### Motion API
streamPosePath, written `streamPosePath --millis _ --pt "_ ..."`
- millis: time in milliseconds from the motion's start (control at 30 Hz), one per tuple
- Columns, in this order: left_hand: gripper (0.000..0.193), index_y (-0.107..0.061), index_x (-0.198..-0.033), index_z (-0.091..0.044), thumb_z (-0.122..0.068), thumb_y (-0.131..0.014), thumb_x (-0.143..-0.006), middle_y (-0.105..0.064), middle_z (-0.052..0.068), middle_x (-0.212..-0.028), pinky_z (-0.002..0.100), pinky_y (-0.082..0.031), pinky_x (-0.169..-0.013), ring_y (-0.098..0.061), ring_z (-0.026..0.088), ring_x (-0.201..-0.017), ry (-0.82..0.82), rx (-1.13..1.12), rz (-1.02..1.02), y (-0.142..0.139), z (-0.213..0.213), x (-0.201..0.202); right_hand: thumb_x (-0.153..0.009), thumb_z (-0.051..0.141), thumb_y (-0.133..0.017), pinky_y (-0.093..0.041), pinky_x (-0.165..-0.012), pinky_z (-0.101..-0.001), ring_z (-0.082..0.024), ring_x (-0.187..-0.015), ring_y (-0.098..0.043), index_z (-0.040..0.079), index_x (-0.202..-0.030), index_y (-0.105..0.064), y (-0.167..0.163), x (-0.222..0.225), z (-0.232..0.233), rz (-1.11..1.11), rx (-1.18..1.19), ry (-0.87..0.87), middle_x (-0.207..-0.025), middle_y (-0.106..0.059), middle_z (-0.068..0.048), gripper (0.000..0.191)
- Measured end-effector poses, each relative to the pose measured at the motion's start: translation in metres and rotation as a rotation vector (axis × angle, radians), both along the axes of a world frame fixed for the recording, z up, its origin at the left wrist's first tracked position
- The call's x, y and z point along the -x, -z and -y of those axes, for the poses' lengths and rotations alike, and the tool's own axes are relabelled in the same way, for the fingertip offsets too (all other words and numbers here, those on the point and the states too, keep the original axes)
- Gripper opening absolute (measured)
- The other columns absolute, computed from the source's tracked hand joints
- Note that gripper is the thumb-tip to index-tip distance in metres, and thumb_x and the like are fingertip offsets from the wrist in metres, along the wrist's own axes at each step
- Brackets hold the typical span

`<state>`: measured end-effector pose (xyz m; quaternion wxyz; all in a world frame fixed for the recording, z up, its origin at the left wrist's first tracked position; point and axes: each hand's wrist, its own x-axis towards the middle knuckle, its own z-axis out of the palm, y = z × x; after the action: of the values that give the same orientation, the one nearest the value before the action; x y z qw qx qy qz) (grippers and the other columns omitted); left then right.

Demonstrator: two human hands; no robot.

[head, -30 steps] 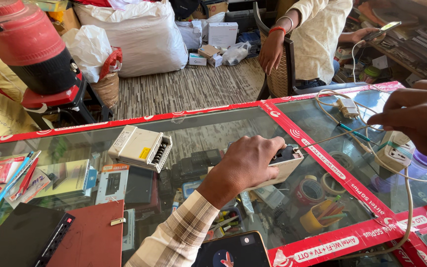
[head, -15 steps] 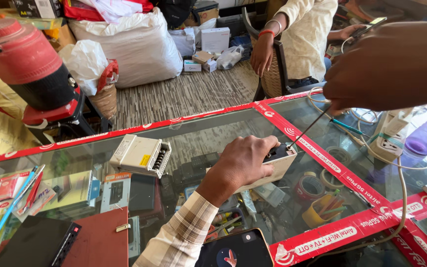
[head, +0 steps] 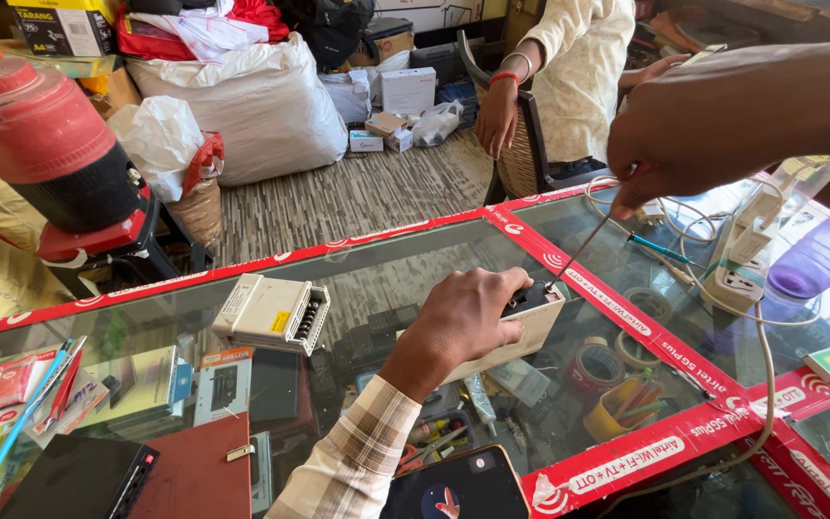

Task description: The person uses a screwdriver to remove screws from a white electrical box and a black electronic device on a glass counter. They open the covers to expose internal components, then reassemble the devices by replacing the covers and tightening the screws.

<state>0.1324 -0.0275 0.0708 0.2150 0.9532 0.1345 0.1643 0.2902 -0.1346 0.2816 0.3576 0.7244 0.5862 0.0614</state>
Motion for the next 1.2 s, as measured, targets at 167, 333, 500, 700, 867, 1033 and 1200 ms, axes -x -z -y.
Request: streamPosePath --millis 167,333,500,700,867,1033,1200 --pt "0.051 -0.067 -0.12 -0.016 -0.027 -0.083 -0.073 -0.077 0.013 -0.101 0.044 -0.058 -0.086 -0.074 0.032 -0.094 -0.002 0.001 -0.009 -0.001 0.001 0.001 -0.079 0.05 -0.072 -0.053 -0.083 -0.0338 -0.013 -0.085 -0.073 0.024 -0.098 -0.071 0.001 -0.002 0.001 -0.174 -0.059 -0.097 -0.087 -0.075 0.01 0.033" --pt "0.054 -0.066 -0.122 -0.015 -0.028 -0.083 -0.072 -0.077 0.012 -0.102 0.044 -0.058 -0.086 -0.074 0.032 -0.094 0.001 -0.007 -0.006 -0.001 0.002 0.001 -0.095 0.056 -0.066 -0.057 -0.078 -0.0358 -0.02 -0.081 -0.074 0.018 -0.095 -0.08 0.0 0.005 -0.009 0.045 0.009 0.031 -0.083 -0.077 -0.002 0.04" --pt "0.052 -0.068 -0.122 -0.016 -0.028 -0.083 -0.074 -0.077 0.012 -0.102 0.044 -0.058 -0.087 -0.075 0.032 -0.094 0.001 0.011 -0.011 -0.001 0.0 0.001 -0.078 0.05 -0.079 -0.056 -0.075 -0.0378 -0.018 -0.083 -0.072 0.023 -0.105 -0.075 0.002 -0.005 -0.009 -0.15 -0.069 -0.081 -0.085 -0.074 0.004 0.039" --pt "0.053 -0.068 -0.122 -0.015 -0.027 -0.084 -0.072 -0.077 0.013 -0.102 0.044 -0.057 -0.087 -0.074 0.032 -0.094 0.002 0.003 0.005 -0.002 0.001 0.003 -0.085 0.055 -0.073 -0.056 -0.076 -0.0391 -0.018 -0.084 -0.075 0.026 -0.099 -0.081 0.007 -0.016 -0.013 -0.052 -0.048 -0.12 -0.085 -0.081 0.005 0.033" --pt "0.055 -0.068 -0.122 -0.016 -0.027 -0.084 -0.072 -0.077 0.012 -0.102 0.044 -0.058 -0.087 -0.075 0.032 -0.094 0.001 0.017 -0.005 -0.004 0.003 0.004 -0.102 0.058 -0.059 -0.057 -0.077 -0.0362 -0.024 -0.083 -0.076 0.02 -0.098 -0.082 0.011 -0.022 -0.021 0.06 -0.031 -0.028 -0.086 -0.08 -0.004 0.044" --pt "0.054 -0.068 -0.122 -0.016 -0.027 -0.084 -0.071 -0.077 0.012 -0.102 0.044 -0.058 -0.087 -0.075 0.032 -0.095 0.001 0.014 0.0 -0.004 0.002 0.003 -0.072 0.054 -0.076 -0.058 -0.073 -0.0368 -0.015 -0.086 -0.073 0.021 -0.096 -0.074 0.009 -0.029 -0.019 -0.291 -0.068 -0.207 -0.09 -0.074 0.006 0.041" --pt "0.054 -0.068 -0.123 -0.016 -0.028 -0.084 -0.073 -0.077 0.012 -0.102 0.044 -0.058 -0.087 -0.075 0.032 -0.095 -0.002 0.008 -0.009 -0.005 0.003 0.004 -0.093 0.065 -0.062 -0.055 -0.078 -0.0372 -0.021 -0.087 -0.074 0.024 -0.095 -0.079 0.003 -0.011 -0.019 0.075 -0.007 -0.116 -0.089 -0.079 0.004 0.044"
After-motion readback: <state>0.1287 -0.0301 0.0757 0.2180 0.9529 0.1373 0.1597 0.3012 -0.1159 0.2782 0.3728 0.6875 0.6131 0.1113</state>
